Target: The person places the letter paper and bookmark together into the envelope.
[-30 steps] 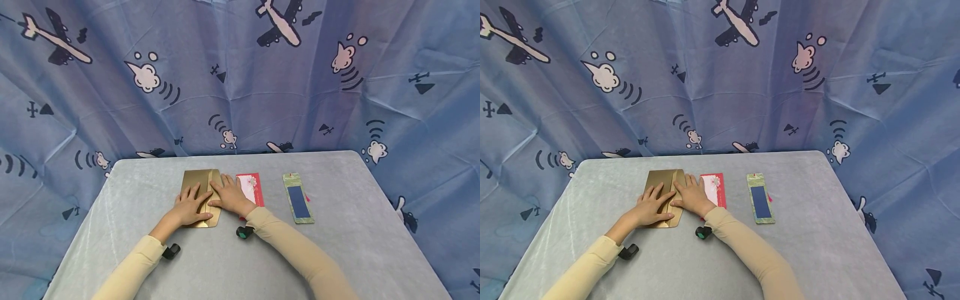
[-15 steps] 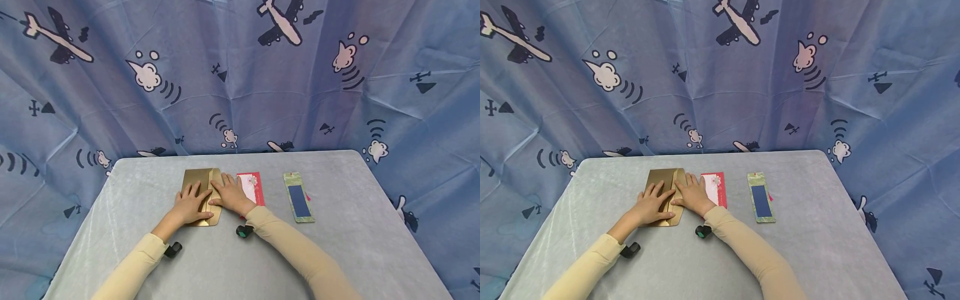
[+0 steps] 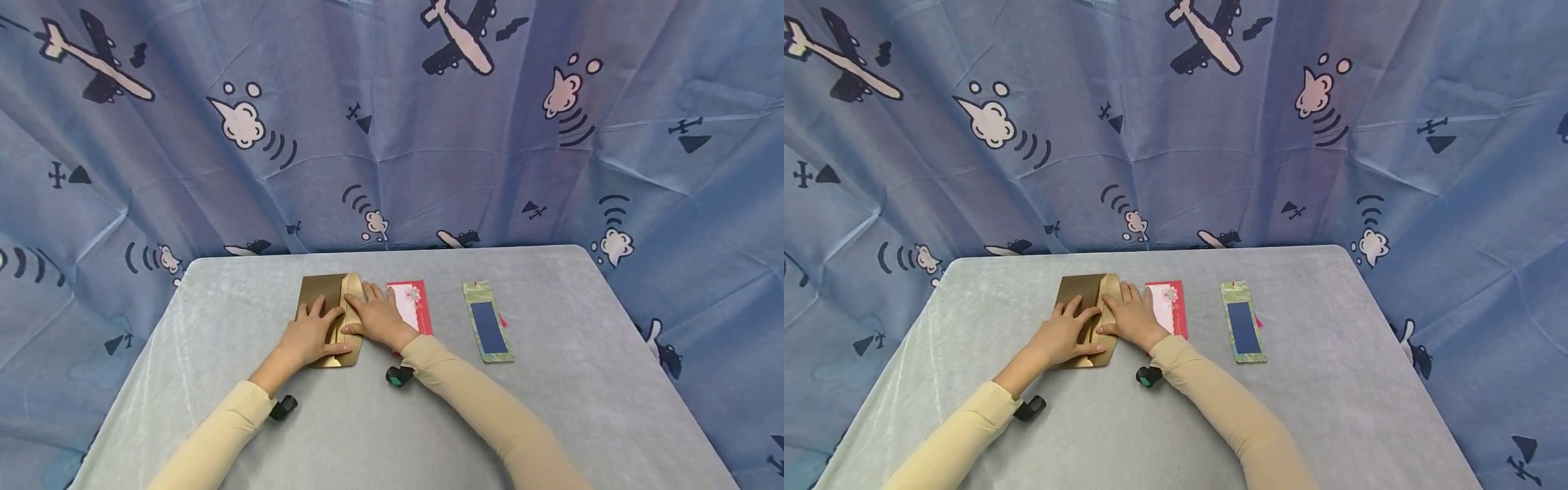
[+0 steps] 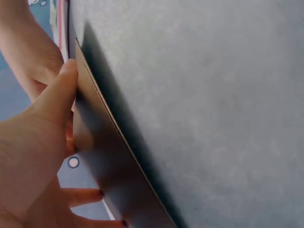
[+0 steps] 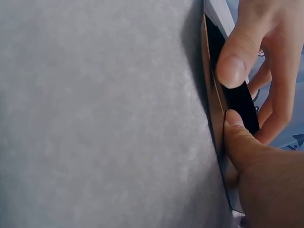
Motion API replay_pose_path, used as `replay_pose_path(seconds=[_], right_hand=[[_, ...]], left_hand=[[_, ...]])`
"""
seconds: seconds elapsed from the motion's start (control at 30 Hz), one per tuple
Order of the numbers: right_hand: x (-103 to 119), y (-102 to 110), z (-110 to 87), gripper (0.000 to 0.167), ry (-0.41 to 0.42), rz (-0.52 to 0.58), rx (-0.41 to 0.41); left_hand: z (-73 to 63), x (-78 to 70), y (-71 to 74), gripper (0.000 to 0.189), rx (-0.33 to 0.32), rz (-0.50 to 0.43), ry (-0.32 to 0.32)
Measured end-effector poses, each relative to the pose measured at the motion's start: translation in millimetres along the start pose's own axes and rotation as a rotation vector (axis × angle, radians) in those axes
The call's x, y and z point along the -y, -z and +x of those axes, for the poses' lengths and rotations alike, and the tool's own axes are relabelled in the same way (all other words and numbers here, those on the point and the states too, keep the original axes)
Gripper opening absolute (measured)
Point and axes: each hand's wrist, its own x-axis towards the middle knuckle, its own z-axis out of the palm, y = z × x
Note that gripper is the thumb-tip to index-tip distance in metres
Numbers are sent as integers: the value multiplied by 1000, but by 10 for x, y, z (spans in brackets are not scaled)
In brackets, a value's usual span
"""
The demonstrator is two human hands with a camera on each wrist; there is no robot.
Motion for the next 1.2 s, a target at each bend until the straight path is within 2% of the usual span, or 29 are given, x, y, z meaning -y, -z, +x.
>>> replay_pose_path(seconds=[0.17,0.43,0.6,0.7,0.83,1.03,1.2], right_hand=[[3,-8,-3,79,-5,9,7],[-5,-1,9,78,-19,-10,13],[-7,-12,15,80,-22,-4,14],[-5,-7,13,80,-20,-9,9],[4,12,1,78,-20,3,14],[4,11,-6,78,-28,8,28],[1,4,-7,78,-31,19,29]], left_hand=[[-9,-10,33,76,6,-2,14],[-10,-53,113,66,7,147,11],[-48,-94,106,54,47,155,8],[-56,-104,87,50,49,148,8],[-54,-105,82,57,54,123,39],[-67,-99,109,79,59,98,64],[-104,-100,114,87,17,59,83]])
